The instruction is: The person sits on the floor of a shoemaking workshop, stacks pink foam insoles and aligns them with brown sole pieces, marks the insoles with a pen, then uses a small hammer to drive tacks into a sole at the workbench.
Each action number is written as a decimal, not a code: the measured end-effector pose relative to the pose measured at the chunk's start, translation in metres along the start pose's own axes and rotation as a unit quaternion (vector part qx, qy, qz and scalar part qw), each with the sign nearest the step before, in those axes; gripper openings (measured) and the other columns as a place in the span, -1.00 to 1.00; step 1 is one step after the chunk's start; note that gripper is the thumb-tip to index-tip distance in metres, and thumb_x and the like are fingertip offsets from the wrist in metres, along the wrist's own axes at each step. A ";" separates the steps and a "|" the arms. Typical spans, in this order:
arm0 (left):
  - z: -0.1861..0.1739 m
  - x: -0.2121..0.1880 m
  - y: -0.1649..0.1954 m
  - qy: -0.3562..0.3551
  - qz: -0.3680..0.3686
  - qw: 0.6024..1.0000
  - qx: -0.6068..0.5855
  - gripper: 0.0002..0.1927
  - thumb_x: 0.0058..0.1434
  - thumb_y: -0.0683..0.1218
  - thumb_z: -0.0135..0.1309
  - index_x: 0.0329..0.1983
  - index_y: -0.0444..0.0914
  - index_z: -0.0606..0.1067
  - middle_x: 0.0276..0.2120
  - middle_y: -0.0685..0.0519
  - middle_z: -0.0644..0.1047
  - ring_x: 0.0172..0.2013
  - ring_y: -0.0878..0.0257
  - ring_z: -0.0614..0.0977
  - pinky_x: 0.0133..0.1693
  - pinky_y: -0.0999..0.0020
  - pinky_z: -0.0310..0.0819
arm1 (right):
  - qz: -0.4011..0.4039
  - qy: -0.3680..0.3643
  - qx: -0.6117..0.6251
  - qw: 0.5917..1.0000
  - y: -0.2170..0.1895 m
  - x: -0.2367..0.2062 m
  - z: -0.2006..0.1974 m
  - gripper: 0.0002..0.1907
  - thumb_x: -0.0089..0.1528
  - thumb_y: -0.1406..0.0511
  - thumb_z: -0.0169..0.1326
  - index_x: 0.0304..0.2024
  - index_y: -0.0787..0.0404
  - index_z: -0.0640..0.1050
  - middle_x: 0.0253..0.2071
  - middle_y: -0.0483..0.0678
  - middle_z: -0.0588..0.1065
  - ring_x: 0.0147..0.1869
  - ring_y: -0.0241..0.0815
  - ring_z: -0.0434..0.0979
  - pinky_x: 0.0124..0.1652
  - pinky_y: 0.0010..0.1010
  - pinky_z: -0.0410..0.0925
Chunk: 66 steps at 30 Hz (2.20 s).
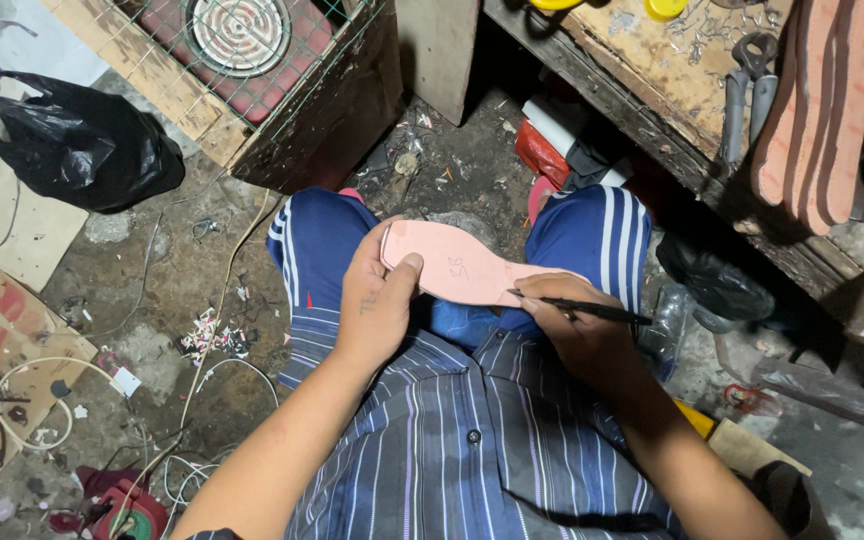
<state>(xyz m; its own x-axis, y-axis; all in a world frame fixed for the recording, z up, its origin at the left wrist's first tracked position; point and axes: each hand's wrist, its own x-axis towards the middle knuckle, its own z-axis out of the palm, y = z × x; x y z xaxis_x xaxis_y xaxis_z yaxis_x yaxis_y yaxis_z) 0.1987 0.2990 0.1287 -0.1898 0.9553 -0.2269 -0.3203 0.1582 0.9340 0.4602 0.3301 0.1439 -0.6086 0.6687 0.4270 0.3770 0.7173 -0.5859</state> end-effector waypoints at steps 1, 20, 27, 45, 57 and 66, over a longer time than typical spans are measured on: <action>0.000 0.000 0.000 -0.001 0.002 1.000 -0.001 -0.47 0.34 -0.21 -0.03 0.36 -0.43 0.24 0.01 -0.02 0.53 -0.07 0.34 0.56 -0.06 0.45 0.48 | 0.004 0.004 0.005 1.000 0.000 0.000 0.001 -0.98 0.30 0.47 0.10 -0.22 0.34 0.55 -0.11 0.07 0.58 0.05 0.01 0.65 0.12 -0.28 0.48; -0.003 -0.001 -0.003 -0.011 0.033 0.999 0.009 -0.45 0.35 -0.23 -0.02 0.40 -0.46 0.21 0.12 -0.07 0.49 0.10 0.27 0.53 0.16 0.39 0.39 | 0.160 0.055 0.148 0.974 -0.010 0.009 -0.002 -0.89 0.29 0.45 0.03 -0.16 0.36 0.54 -0.07 0.12 0.58 0.04 0.02 0.63 0.08 -0.27 0.47; -0.004 -0.001 0.014 -0.047 -0.049 0.994 -0.087 -0.29 0.34 -0.22 0.02 0.54 -0.32 0.11 0.07 -0.13 0.51 -0.01 0.18 0.54 0.00 0.29 0.45 | 0.117 -0.058 -0.030 0.991 -0.016 0.021 -0.022 -0.47 0.12 0.23 0.21 0.07 0.41 0.53 0.00 0.18 0.48 0.04 0.16 0.50 0.06 -0.18 0.36; -0.001 -0.006 0.024 -0.128 -0.048 0.983 -0.124 -0.28 0.33 -0.05 0.11 0.48 -0.30 0.13 0.40 -0.17 0.33 0.25 0.04 0.51 0.15 0.11 0.49 | 0.338 0.163 -0.167 0.912 0.035 -0.048 -0.188 -0.44 0.14 0.35 0.41 0.12 0.50 0.53 -0.01 0.13 0.51 0.00 -0.07 0.52 -0.03 -0.27 0.38; 0.002 -0.006 0.027 -0.107 -0.093 0.978 -0.150 -0.35 0.36 -0.12 0.02 0.48 -0.30 0.15 0.31 -0.21 0.42 0.18 0.02 0.56 0.12 0.10 0.53 | 0.470 0.186 -0.143 0.851 0.145 -0.112 -0.251 -0.48 0.30 0.33 0.38 0.12 0.50 0.42 -0.10 0.17 0.59 -0.17 -0.16 0.62 -0.13 -0.33 0.47; 0.007 -0.007 0.030 -0.092 -0.096 0.977 -0.164 -0.39 0.36 -0.13 -0.01 0.45 -0.30 0.16 0.27 -0.20 0.43 0.19 0.02 0.56 0.12 0.10 0.56 | 0.434 0.173 -0.113 0.877 0.170 -0.114 -0.268 -0.50 0.29 0.34 0.40 0.05 0.52 0.39 -0.05 0.19 0.54 -0.12 -0.14 0.61 -0.08 -0.34 0.48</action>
<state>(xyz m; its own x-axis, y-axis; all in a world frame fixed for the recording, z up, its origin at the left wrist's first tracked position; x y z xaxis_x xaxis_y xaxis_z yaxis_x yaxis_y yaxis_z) 0.1972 0.2993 0.1606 0.0639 0.9498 -0.3064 -0.6196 0.2784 0.7339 0.7809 0.4288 0.1803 0.2102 0.9731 0.0946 0.7456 -0.0970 -0.6593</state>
